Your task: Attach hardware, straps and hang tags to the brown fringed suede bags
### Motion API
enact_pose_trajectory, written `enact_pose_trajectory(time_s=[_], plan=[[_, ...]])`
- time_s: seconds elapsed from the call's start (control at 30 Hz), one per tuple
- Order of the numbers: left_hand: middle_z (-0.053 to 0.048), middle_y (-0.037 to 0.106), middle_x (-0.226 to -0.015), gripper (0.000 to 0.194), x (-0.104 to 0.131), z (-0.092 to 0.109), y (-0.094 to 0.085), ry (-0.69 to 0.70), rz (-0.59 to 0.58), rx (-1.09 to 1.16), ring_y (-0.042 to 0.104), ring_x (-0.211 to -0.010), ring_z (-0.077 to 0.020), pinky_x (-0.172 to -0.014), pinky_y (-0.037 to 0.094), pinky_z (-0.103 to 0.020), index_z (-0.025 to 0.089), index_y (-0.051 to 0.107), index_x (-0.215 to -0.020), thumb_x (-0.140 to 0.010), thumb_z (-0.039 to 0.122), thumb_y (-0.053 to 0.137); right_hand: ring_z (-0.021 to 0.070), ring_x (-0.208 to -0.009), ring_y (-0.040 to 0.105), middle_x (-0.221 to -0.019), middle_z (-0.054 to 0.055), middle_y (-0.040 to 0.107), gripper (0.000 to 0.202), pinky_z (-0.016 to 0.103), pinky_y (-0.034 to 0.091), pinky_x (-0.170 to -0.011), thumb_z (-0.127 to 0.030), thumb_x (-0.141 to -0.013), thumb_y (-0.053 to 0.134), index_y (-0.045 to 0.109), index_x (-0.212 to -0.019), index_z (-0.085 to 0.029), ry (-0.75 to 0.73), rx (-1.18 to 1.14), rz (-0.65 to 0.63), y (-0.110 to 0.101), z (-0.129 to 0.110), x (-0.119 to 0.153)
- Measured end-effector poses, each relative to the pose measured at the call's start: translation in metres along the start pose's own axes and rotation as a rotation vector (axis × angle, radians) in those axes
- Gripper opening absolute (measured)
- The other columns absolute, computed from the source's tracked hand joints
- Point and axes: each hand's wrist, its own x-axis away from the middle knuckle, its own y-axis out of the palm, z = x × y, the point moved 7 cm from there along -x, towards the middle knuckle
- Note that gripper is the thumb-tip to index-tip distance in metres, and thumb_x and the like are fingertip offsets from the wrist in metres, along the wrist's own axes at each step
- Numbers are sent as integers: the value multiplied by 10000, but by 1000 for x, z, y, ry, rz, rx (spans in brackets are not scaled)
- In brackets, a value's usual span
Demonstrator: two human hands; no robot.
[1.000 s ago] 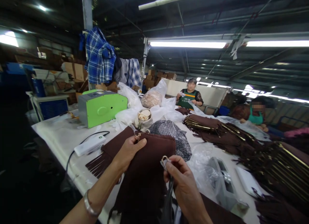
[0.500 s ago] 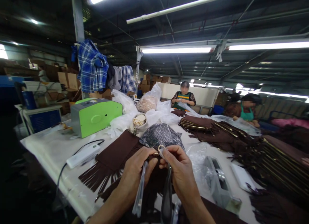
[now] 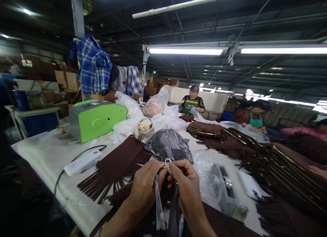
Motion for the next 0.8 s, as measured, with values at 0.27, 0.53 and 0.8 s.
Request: enact_pose_trajectory(time_s=[0.27, 0.53, 0.8], plan=[[-40, 690, -810, 170, 1, -16, 2, -93, -9, 151, 639, -760, -182, -739, 494, -261, 221, 705, -889, -927, 292, 556, 88, -423, 506, -535, -42, 583, 364, 178, 430, -394, -475, -741, 782, 562, -787, -188, -27, 16, -7, 2, 8, 4], [-28, 701, -839, 161, 8, -37, 6, -163, -46, 284, 652, -760, -183, -723, 499, -250, 222, 695, -912, -907, 334, 579, 65, -374, 457, -497, -58, 574, 397, 146, 364, -371, -462, -714, 802, 520, -798, -196, 94, -164, -114, 10, 19, 9], [5, 737, -778, 125, 16, -50, 17, -237, -218, 338, 655, -721, -206, -707, 488, -263, 270, 740, -814, -698, 307, 770, 84, -418, 529, -608, -18, 639, 392, 153, 360, -374, -411, -639, 852, 587, -805, -176, 359, 46, -344, -25, 2, 12]])
